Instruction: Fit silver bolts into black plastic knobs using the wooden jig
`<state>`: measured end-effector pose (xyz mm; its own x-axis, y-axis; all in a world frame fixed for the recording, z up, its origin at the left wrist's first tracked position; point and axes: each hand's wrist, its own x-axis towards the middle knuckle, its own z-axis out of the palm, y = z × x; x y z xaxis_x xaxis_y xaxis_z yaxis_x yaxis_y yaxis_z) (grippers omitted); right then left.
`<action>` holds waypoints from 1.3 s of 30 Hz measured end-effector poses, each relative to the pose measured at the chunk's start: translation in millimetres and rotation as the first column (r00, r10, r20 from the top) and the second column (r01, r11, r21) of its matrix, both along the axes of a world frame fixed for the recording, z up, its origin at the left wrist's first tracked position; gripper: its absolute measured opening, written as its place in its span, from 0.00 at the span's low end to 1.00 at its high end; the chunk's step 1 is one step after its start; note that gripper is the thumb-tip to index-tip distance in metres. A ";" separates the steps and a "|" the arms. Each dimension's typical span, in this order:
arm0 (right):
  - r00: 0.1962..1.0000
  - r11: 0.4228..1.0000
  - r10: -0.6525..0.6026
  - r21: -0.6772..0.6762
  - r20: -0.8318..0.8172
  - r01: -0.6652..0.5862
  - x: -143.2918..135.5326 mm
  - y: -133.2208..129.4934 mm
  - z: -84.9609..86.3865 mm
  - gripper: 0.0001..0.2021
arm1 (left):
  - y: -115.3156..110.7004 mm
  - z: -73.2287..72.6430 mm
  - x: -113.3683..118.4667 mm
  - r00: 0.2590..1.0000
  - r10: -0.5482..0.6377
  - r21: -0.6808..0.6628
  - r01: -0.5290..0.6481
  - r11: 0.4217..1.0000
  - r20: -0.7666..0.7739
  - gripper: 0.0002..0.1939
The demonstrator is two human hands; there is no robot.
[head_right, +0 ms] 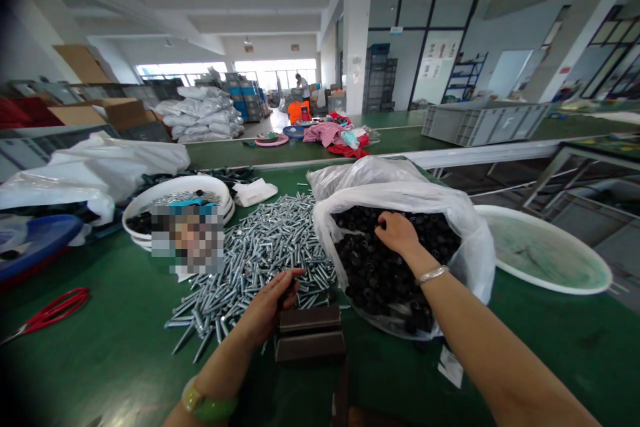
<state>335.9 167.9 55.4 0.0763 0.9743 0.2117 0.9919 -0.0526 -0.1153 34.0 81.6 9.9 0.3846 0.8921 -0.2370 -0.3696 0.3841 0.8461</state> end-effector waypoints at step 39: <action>0.650 0.749 0.660 0.259 -0.377 -0.610 -183.0 -91.8 7.9 0.23 | -23.4 16.4 -9.6 0.983 0.172 0.024 -0.174 0.984 0.055 0.18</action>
<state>152.9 76.0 63.3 -0.4488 0.7933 0.4114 0.6246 0.6077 -0.4905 24.4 58.2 26.3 0.2351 0.9525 -0.1937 -0.4728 0.2861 0.8334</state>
